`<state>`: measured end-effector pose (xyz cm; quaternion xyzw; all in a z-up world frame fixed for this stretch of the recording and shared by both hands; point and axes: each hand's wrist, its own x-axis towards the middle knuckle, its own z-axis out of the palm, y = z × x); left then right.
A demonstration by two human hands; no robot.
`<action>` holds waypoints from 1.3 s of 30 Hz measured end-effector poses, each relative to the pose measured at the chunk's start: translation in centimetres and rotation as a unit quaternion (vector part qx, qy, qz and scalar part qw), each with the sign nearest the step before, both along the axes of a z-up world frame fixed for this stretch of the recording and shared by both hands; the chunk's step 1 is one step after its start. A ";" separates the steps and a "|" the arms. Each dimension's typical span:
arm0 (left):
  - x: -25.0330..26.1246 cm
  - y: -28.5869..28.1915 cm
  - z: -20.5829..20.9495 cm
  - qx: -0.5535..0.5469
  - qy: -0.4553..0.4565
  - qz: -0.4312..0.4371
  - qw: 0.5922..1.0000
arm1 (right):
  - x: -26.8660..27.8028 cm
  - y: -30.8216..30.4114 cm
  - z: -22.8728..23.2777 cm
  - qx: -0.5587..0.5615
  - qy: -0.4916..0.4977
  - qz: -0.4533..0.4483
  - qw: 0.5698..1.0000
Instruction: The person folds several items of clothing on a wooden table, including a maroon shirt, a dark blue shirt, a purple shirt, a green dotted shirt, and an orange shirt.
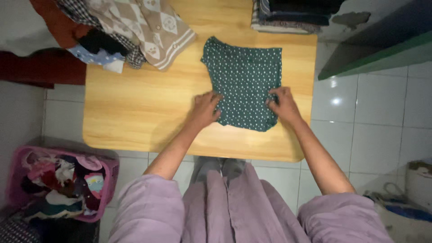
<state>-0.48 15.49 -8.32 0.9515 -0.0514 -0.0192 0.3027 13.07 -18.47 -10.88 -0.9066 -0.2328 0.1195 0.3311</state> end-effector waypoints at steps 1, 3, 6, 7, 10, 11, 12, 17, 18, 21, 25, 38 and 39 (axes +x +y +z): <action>-1.3 -0.6 -0.2 0.041 -0.012 -0.029 0.999 | -1.9 -0.2 0.9 -0.025 0.005 0.039 0.999; -3.0 -1.2 -0.7 0.123 -0.038 -0.089 0.988 | -5.1 -0.3 2.6 -0.081 -0.018 0.099 0.992; -4.3 -0.6 -1.9 0.114 -0.005 -0.076 0.991 | -7.2 -1.1 4.4 -0.132 -0.054 0.147 0.979; -4.6 -0.5 -2.4 0.131 0.002 -0.078 0.988 | -7.7 -1.4 4.5 -0.143 -0.067 0.156 0.975; -4.4 -0.1 -3.7 0.165 0.003 -0.077 0.983 | -8.1 -2.3 3.7 -0.217 -0.039 0.145 0.964; -4.6 0.1 -3.9 0.165 -0.009 -0.073 0.984 | -8.2 -2.6 3.2 -0.218 -0.054 0.142 0.964; -4.8 0.2 -4.1 0.164 -0.020 -0.069 0.984 | -8.4 -2.7 2.7 -0.219 -0.070 0.138 0.963; -4.3 -0.5 -4.9 0.143 0.019 -0.062 0.988 | -7.8 -2.7 1.1 -0.262 -0.033 0.173 0.949; -4.4 -0.5 -4.8 0.137 0.022 -0.066 0.988 | -7.8 -2.6 0.9 -0.279 -0.014 0.188 0.941; -5.6 -0.7 -3.8 0.074 0.074 -0.093 0.990 | -7.4 -2.7 0.4 -0.368 0.145 0.165 0.903; -5.8 -1.2 -1.1 0.108 0.072 -0.158 0.979 | -5.7 -3.4 -1.4 -0.369 0.283 0.204 0.862; 8.7 -1.5 -4.0 0.120 0.035 -0.028 0.992 | 7.0 6.1 -0.8 -0.240 0.149 -0.085 0.956; 9.3 -1.4 -4.5 0.104 0.047 -0.005 0.993 | 7.5 6.9 0.1 -0.239 0.148 -0.126 0.951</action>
